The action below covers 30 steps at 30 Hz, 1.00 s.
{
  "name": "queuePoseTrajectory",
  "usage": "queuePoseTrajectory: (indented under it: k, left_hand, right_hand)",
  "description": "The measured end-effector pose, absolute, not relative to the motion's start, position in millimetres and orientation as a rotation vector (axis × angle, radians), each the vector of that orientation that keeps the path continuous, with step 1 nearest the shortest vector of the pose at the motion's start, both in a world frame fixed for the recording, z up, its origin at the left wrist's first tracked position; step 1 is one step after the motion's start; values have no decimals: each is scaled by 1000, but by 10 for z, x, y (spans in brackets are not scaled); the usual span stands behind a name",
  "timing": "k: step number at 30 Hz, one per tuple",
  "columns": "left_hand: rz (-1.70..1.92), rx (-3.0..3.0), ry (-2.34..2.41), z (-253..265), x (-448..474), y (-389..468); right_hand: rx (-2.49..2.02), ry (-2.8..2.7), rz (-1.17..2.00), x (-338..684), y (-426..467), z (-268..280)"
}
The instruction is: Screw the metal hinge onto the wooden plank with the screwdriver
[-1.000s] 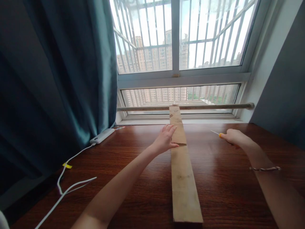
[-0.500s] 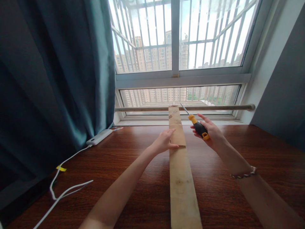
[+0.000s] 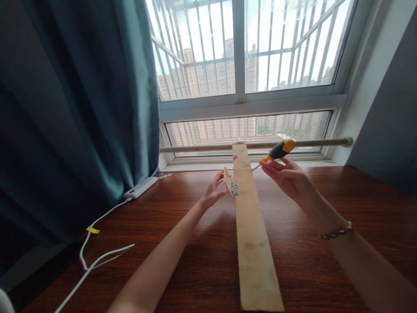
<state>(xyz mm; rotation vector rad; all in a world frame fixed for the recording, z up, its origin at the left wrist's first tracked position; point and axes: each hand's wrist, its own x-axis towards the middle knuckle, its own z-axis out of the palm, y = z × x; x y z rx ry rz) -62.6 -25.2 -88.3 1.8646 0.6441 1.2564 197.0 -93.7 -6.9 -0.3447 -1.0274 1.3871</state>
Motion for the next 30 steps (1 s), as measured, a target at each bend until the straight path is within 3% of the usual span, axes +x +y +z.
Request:
queuePoseTrajectory:
  k: [6, 12, 15, 21, 30]
  left_hand:
    - [1430, 1274, 596, -1231, -441, -389]
    - [1415, 1120, 603, -1182, -286, -548]
    - [1450, 1057, 605, -1138, -236, -589]
    - [1418, 864, 647, -1193, -201, -545]
    - [1395, 746, 606, -1304, -175, -491]
  right_hand:
    - [-468, -870, 1088, 1917, -885, -118]
    - [-512, -755, 755, 1948, -859, -137]
    - [-522, -643, 771, 1993, -872, -79]
    - [-543, -482, 1131, 2027, -775, -138]
    - [-715, -638, 1035, 1749, -510, -138]
